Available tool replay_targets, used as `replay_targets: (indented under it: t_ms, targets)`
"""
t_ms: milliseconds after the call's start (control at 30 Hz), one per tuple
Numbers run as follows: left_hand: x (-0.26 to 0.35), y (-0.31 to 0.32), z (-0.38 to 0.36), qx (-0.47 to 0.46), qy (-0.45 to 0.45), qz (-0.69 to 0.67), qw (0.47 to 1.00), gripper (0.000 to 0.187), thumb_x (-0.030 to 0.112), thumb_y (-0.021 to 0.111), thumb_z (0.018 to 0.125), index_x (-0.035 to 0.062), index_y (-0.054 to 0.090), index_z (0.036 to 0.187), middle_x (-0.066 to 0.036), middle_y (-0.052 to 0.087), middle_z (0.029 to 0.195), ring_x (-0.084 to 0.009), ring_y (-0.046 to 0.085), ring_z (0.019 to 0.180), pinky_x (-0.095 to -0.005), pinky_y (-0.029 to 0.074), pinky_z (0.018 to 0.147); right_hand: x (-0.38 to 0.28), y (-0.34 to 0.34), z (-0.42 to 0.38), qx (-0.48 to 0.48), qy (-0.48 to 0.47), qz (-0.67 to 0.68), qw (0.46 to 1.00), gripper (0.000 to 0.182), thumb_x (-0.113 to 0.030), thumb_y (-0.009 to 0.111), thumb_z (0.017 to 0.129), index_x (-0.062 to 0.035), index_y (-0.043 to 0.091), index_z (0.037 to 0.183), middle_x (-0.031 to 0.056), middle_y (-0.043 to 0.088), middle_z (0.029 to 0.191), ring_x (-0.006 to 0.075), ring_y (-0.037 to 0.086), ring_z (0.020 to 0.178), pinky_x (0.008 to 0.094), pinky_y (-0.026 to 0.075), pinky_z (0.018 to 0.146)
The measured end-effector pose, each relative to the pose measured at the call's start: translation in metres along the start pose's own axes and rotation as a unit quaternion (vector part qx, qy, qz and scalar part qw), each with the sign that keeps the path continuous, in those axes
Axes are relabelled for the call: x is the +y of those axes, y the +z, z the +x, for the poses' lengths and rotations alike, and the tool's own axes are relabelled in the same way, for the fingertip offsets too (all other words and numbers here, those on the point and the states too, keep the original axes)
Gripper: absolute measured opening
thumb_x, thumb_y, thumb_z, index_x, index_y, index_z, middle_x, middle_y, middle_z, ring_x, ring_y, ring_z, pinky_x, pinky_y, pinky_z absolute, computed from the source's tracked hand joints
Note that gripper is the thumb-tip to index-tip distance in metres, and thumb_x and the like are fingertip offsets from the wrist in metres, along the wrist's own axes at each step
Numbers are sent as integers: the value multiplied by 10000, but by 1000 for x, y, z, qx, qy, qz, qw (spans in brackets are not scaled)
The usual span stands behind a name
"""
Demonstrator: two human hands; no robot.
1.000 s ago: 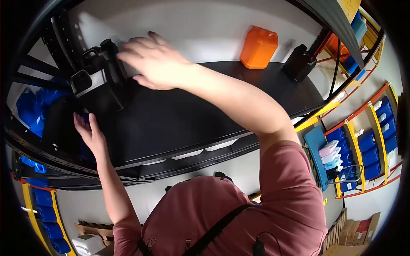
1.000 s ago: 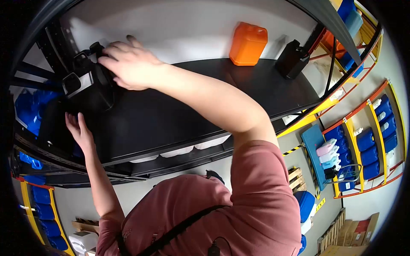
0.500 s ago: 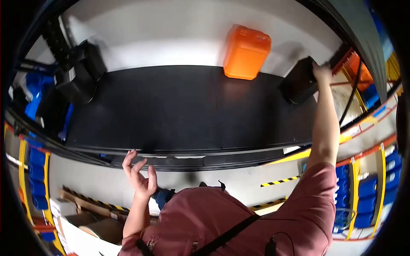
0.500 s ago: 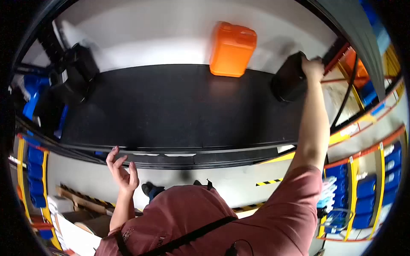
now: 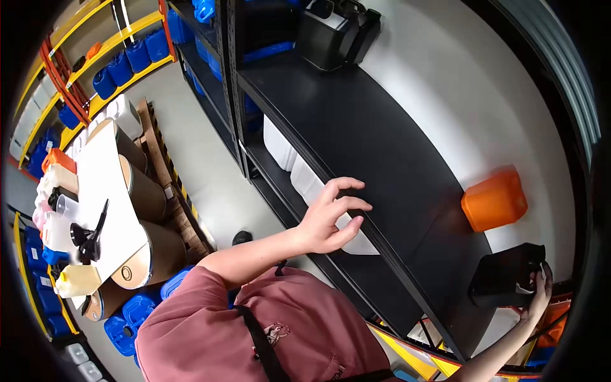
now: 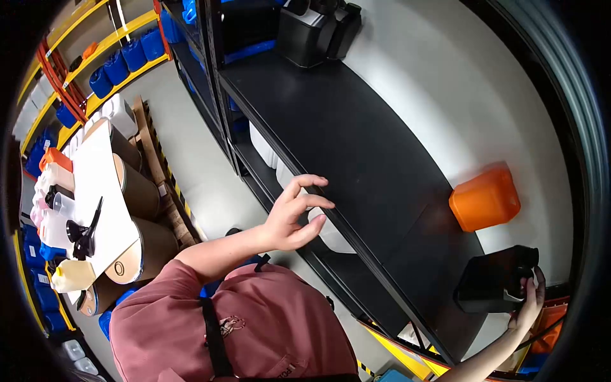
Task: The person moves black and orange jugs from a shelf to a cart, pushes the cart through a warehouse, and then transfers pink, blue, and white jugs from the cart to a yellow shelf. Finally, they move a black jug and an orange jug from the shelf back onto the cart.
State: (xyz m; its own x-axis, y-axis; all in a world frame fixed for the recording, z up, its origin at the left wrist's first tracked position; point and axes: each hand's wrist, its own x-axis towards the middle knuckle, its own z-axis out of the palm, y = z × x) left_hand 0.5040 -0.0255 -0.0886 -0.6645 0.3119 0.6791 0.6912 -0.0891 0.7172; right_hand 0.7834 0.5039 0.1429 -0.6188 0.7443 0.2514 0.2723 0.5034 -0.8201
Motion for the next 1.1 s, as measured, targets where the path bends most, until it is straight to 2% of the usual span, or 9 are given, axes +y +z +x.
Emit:
replay_targets:
  t_ms: [67,167,300,500,800,833,900,933,1100]
  targets:
    - [4,-3,8,-8,10,-21,1000,279,45,696,845,63,691,1123,-179,530,1322,-323,545,1233,-391,468,990,-27,50,-8,-27,-15,65,997,397,-199,646,1004,1,614,1346,38,691,1042,82,575,923,248,430,819]
    - [7,-10,31,-25,37,-29,999,317,80,729,841,58,683,1154,-169,510,1346,-313,549,1226,-373,484,969,-98,157,-28,-116,-51,140,982,424,-192,622,1017,18,580,1383,101,659,1277,133,632,1049,261,442,923]
    - [2,-35,65,-36,53,44,997,733,339,814,793,62,516,1403,-200,469,1395,-379,485,1290,-460,434,1060,-198,296,-64,-221,-46,148,963,549,-119,657,967,37,484,1465,91,693,1170,35,554,805,193,457,622]
    - [-33,-99,113,-40,-17,147,988,1210,499,867,691,-2,203,1569,-266,364,1479,-458,409,1349,-523,341,1145,-286,453,-85,-297,-63,115,946,753,-130,709,912,62,340,1540,104,632,1181,124,601,979,253,492,741]
    - [-112,-174,174,24,-59,99,993,1303,303,921,603,3,113,1580,-293,407,1421,-458,455,1305,-504,396,1101,-369,562,-110,-404,-105,107,903,806,-119,743,891,106,303,1528,168,604,1226,104,600,948,259,505,802]
    - [-116,-189,182,27,-49,86,995,1284,266,910,608,18,108,1580,-283,410,1422,-450,461,1305,-474,416,1098,-365,563,-90,-406,-174,9,897,770,-114,775,848,43,405,1504,168,584,1262,154,623,976,315,525,859]
    - [-140,-220,197,-18,-72,36,997,1272,272,903,620,21,111,1582,-279,382,1478,-426,435,1368,-438,383,1159,-365,567,-75,-214,-405,-247,854,769,-135,818,781,-32,492,1471,177,550,1341,241,622,1085,400,516,947]
    - [-154,-235,205,-48,-86,13,995,1285,288,910,616,16,110,1584,-293,359,1516,-426,428,1389,-424,371,1171,-365,572,-64,-163,-444,-315,823,879,-198,854,737,-88,446,1507,193,485,1454,344,546,1277,446,461,1068]
    - [-189,-286,248,-171,-95,-36,980,1289,215,924,625,-14,102,1591,-288,388,1542,-370,408,1440,-387,330,1197,-345,620,-9,-296,-400,-170,850,1053,-268,907,712,-111,306,1563,214,436,1531,379,413,1438,440,390,1162]
